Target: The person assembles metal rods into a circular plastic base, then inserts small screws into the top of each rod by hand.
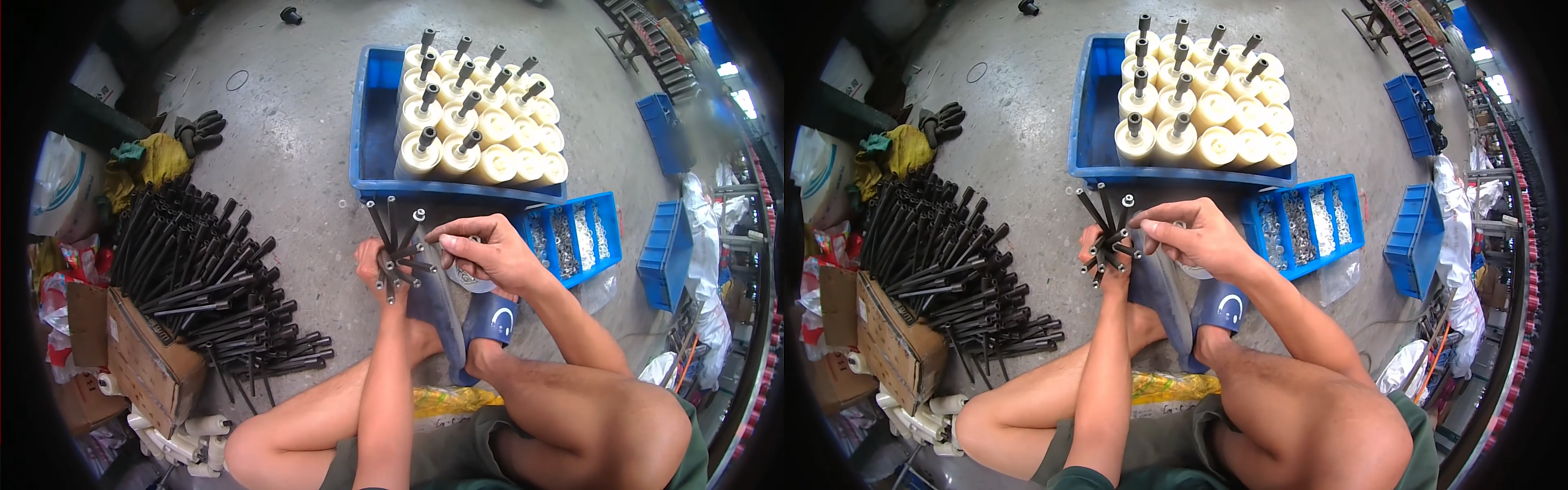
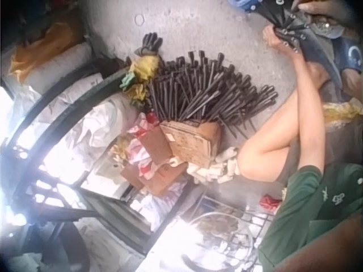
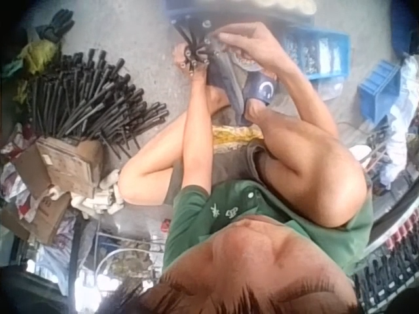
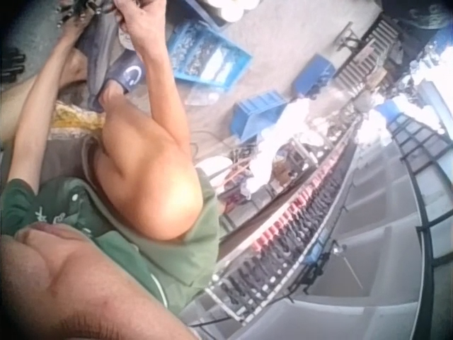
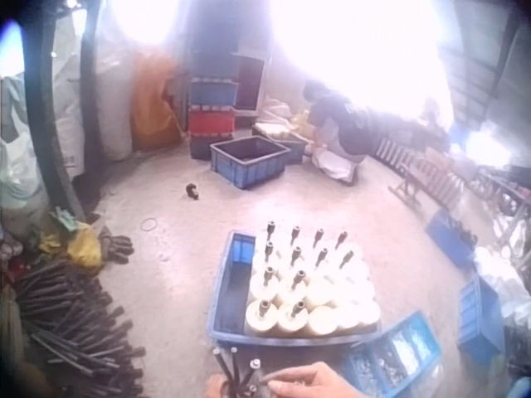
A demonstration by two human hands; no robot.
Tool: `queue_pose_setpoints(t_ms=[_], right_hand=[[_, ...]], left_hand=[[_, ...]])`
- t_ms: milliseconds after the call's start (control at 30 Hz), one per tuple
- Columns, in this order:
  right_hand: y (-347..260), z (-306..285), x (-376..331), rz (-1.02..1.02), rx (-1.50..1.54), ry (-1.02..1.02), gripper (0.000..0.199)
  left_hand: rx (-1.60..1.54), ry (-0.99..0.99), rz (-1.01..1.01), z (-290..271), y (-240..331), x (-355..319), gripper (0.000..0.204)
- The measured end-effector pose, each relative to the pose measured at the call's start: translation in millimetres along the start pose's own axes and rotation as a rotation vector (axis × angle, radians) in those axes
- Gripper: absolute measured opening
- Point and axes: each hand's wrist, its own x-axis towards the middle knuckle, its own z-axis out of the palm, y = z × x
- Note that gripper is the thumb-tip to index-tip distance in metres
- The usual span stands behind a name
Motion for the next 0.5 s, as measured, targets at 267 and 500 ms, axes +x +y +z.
queue_pose_setpoints(t_ms=[267, 500], right_hand=[[-15, 8, 22, 0.071, -0.112, -0.118, 0.028], [-20, 9, 30, -0.233, -0.562, 0.036, 0.038]], left_hand=[[-0.046, -0.243, 0.081, -24, 67, -9, 0.078], [-0.028, -0.305, 0.096, -37, 87, 3, 0.093]])
